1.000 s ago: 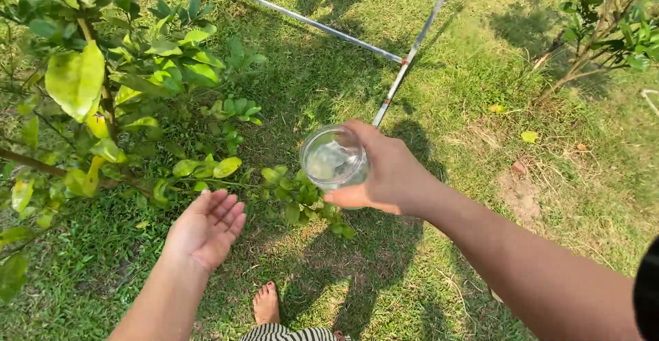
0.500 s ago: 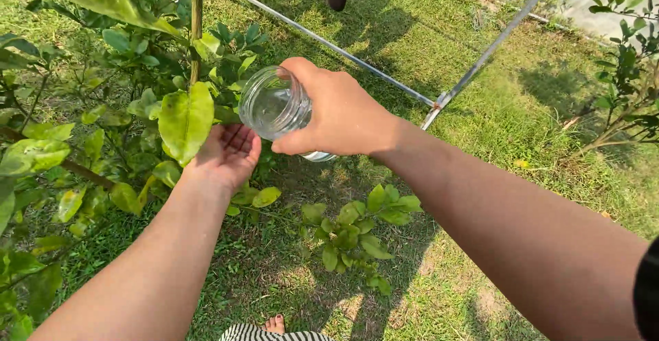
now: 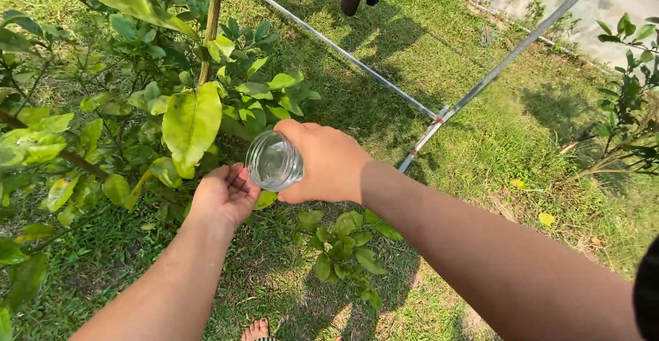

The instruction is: The person waters a small citrus tree in a backyard using a glass jar filled with water. They repeatedly pour water onto the leaves and soil, refilling the jar from a nearby bucket as needed.

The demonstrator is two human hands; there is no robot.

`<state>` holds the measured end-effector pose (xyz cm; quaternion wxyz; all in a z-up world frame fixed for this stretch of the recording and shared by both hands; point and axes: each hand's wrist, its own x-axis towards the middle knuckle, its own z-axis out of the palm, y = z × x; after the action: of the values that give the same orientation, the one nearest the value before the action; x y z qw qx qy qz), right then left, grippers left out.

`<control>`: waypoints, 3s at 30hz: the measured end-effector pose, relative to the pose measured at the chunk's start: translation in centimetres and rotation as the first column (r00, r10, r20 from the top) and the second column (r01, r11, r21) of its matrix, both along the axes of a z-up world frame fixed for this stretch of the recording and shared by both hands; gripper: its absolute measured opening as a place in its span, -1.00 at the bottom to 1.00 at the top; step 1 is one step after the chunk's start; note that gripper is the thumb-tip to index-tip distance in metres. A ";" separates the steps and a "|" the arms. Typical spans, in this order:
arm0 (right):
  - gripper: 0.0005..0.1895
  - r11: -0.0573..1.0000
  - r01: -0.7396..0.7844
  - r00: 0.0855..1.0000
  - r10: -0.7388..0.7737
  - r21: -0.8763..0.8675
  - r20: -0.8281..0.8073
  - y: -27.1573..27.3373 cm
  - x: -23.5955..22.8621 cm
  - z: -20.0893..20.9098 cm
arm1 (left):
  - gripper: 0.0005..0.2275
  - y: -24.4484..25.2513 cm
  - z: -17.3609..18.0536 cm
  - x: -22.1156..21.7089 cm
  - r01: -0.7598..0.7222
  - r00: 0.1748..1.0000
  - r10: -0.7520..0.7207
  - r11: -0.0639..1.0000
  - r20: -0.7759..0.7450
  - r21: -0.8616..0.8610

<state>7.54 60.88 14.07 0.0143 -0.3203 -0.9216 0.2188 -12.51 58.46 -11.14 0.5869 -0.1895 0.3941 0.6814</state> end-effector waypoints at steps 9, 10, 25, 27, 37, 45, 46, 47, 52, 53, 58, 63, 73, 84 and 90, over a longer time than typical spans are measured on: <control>-0.10 0.990 -0.046 0.999 0.044 0.131 0.017 -0.6 -2.5 4.7 | -0.68 2.3 5.2 -1.6 -0.120 0.990 0.115 0.992 0.081 0.051; -0.10 0.988 -0.045 0.999 0.047 0.146 -0.014 -0.4 -2.4 4.9 | -0.73 4.8 0.3 -3.1 -0.140 0.985 0.129 0.985 0.118 0.098; -0.02 0.985 0.158 0.985 -0.162 0.063 0.064 2.7 1.9 3.0 | -0.71 -4.7 8.7 -3.5 0.231 0.935 -0.236 0.972 -0.265 -0.049; -0.02 0.988 0.147 0.986 -0.151 0.056 0.075 2.5 1.1 2.7 | -0.73 -7.3 7.9 -6.8 0.125 0.952 -0.168 0.977 -0.257 -0.173; -0.10 0.989 -0.090 0.994 0.082 0.115 0.071 -0.9 -5.7 4.8 | -0.73 -5.6 4.9 -7.0 -0.133 0.988 0.135 0.991 -0.080 0.025; -0.04 0.996 0.001 1.000 0.002 0.094 -0.031 1.0 -4.6 4.7 | -0.76 0.6 9.8 -2.9 -0.214 0.973 0.175 0.928 0.150 0.306; -0.03 0.997 0.059 0.997 -0.057 0.041 -0.043 1.4 -3.9 4.5 | -0.79 0.6 10.0 -2.0 -0.129 0.990 0.104 0.950 0.099 0.285; -0.02 0.993 0.116 0.992 -0.116 -0.013 -0.051 1.8 -3.2 4.3 | -0.80 0.7 10.2 -1.0 -0.043 0.998 0.031 0.964 0.050 0.261; -0.02 0.967 0.233 0.972 -0.233 -0.107 0.011 2.2 0.5 3.5 | -0.68 -3.0 10.8 2.7 0.260 0.949 -0.248 0.965 -0.194 0.039; 0.00 0.954 0.267 0.964 -0.266 -0.134 0.026 2.3 1.3 3.4 | -0.64 -4.2 10.8 3.3 0.306 0.900 -0.321 0.947 -0.295 -0.097; 0.01 0.961 0.257 0.961 -0.242 -0.107 0.134 1.3 2.8 2.7 | -0.70 -7.9 1.0 -1.5 0.108 0.961 -0.194 0.920 -0.198 -0.376; 0.01 0.986 0.152 0.950 -0.125 -0.075 0.286 0.2 1.0 2.1 | -0.69 -10.4 -0.9 -5.9 -0.037 0.993 -0.004 0.937 -0.118 -0.348; -0.06 0.993 -0.084 0.989 0.072 0.086 0.132 -1.3 -6.4 5.6 | -0.79 -3.5 8.9 -5.4 -0.294 0.954 0.281 0.945 0.104 0.142; 0.02 0.976 0.215 0.974 -0.212 -0.038 0.082 0.1 1.1 4.3 | -0.79 0.6 9.2 1.7 -0.283 0.946 0.234 0.935 0.225 0.215; -0.01 0.941 0.337 0.910 -0.331 0.021 0.251 -0.3 6.3 4.1 | -0.75 0.0 7.3 12.0 0.484 0.874 -0.483 0.875 0.043 0.000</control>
<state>13.84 60.54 18.16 -0.0686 -0.4984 -0.8450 0.1813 -0.52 58.41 -3.83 0.7455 -0.1024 0.4205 0.5069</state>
